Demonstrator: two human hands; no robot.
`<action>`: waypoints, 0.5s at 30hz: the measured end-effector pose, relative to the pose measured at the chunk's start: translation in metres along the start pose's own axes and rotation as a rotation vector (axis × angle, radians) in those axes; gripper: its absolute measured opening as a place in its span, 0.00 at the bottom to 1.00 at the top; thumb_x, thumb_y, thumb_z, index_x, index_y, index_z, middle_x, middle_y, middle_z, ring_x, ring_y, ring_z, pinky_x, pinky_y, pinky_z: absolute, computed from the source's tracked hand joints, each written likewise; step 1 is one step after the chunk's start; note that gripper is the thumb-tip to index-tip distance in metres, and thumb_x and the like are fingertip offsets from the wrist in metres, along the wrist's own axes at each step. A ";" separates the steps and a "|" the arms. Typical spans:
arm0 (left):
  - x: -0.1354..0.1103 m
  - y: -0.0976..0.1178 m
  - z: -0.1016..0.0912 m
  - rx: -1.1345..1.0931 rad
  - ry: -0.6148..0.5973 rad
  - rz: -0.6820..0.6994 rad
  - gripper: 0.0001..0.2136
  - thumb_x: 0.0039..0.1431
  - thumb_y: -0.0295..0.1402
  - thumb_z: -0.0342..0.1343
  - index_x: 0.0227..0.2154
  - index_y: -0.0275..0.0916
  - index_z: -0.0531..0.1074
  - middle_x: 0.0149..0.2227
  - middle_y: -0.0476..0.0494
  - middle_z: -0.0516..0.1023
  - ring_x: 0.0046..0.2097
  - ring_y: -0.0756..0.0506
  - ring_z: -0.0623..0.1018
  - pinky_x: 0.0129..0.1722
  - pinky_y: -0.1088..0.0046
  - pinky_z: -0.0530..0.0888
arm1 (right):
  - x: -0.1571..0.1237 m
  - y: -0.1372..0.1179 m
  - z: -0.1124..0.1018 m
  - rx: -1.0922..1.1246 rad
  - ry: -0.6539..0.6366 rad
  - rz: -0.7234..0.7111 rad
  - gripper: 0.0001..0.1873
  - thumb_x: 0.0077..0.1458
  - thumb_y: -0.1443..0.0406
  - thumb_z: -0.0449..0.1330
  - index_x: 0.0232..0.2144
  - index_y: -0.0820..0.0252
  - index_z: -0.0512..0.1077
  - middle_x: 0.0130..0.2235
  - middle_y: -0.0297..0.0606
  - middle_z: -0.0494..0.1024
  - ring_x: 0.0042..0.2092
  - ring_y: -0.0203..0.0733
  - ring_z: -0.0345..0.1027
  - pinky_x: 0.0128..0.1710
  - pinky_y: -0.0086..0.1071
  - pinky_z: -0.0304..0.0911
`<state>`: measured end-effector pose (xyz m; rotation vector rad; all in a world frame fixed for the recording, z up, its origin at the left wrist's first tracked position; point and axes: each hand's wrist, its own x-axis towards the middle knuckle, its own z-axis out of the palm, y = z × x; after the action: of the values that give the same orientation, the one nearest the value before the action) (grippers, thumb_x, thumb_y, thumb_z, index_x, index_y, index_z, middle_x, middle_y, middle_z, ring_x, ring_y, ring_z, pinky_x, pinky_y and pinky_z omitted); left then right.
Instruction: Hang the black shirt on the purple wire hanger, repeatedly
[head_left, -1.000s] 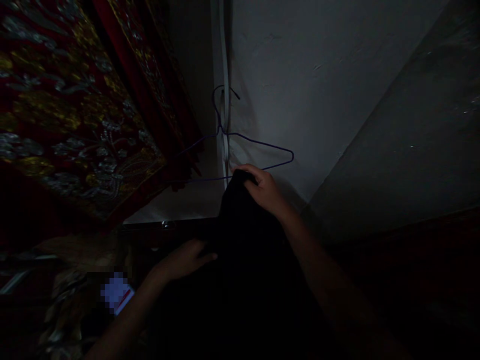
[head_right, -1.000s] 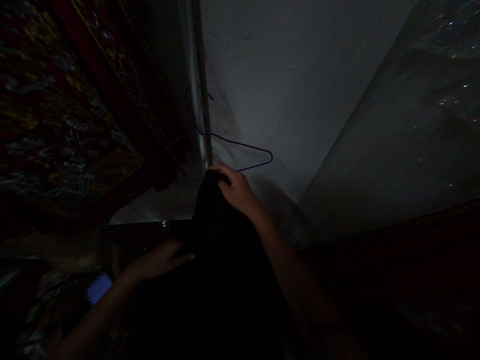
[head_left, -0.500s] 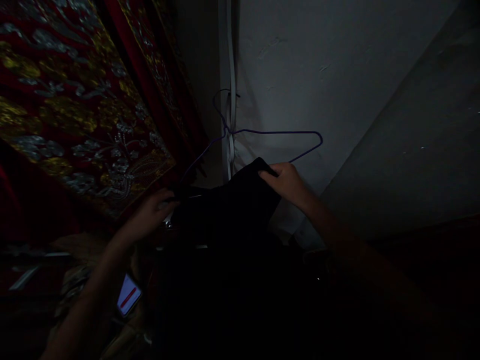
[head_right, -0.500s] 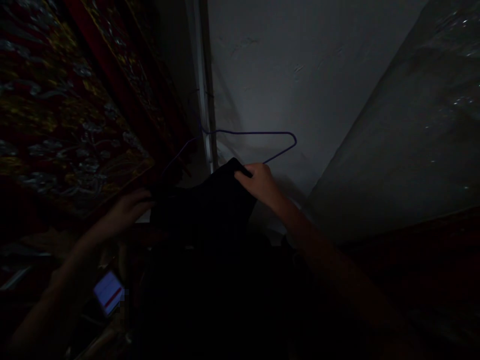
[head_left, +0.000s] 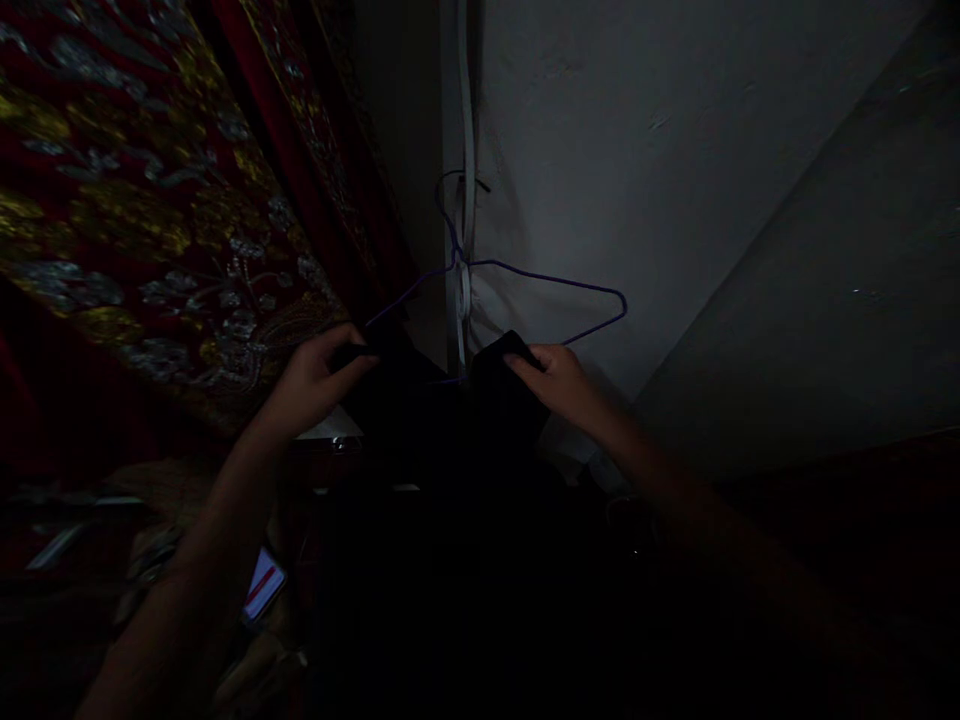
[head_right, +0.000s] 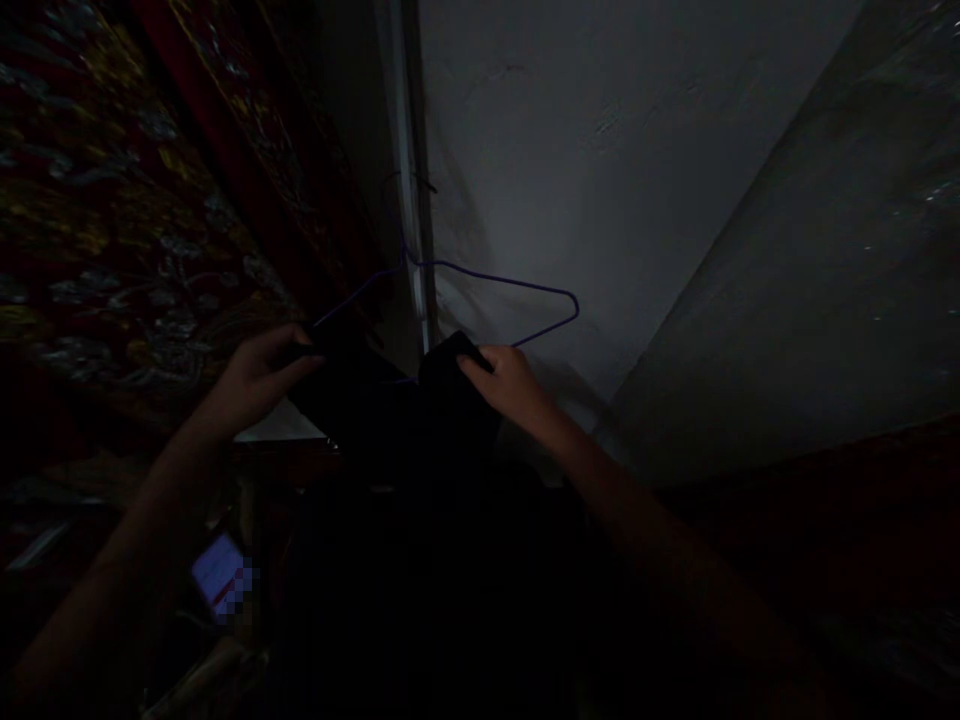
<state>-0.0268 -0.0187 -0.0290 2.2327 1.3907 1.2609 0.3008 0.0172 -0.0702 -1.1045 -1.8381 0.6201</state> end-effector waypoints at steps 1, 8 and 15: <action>0.005 0.005 0.001 0.034 0.041 0.047 0.09 0.60 0.39 0.58 0.39 0.40 0.73 0.38 0.46 0.76 0.42 0.43 0.76 0.45 0.68 0.72 | -0.002 0.000 0.002 0.005 -0.025 -0.023 0.21 0.59 0.52 0.56 0.20 0.58 0.66 0.21 0.31 0.65 0.24 0.35 0.58 0.23 0.30 0.53; 0.024 0.016 -0.001 0.153 0.014 0.060 0.16 0.66 0.37 0.50 0.52 0.41 0.75 0.49 0.44 0.81 0.49 0.41 0.79 0.53 0.66 0.72 | 0.008 0.031 -0.031 0.016 0.424 -0.149 0.28 0.58 0.60 0.60 0.60 0.56 0.68 0.45 0.44 0.81 0.45 0.50 0.76 0.45 0.44 0.71; 0.024 0.019 -0.007 0.188 0.126 0.042 0.12 0.63 0.42 0.59 0.43 0.43 0.80 0.42 0.48 0.84 0.43 0.41 0.81 0.47 0.66 0.75 | 0.039 0.061 -0.083 0.259 0.344 0.127 0.13 0.47 0.58 0.68 0.35 0.60 0.80 0.30 0.39 0.82 0.31 0.45 0.76 0.31 0.37 0.71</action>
<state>-0.0158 -0.0109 -0.0002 2.3507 1.5757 1.3574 0.3919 0.0787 -0.0593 -1.0824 -1.3610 0.6739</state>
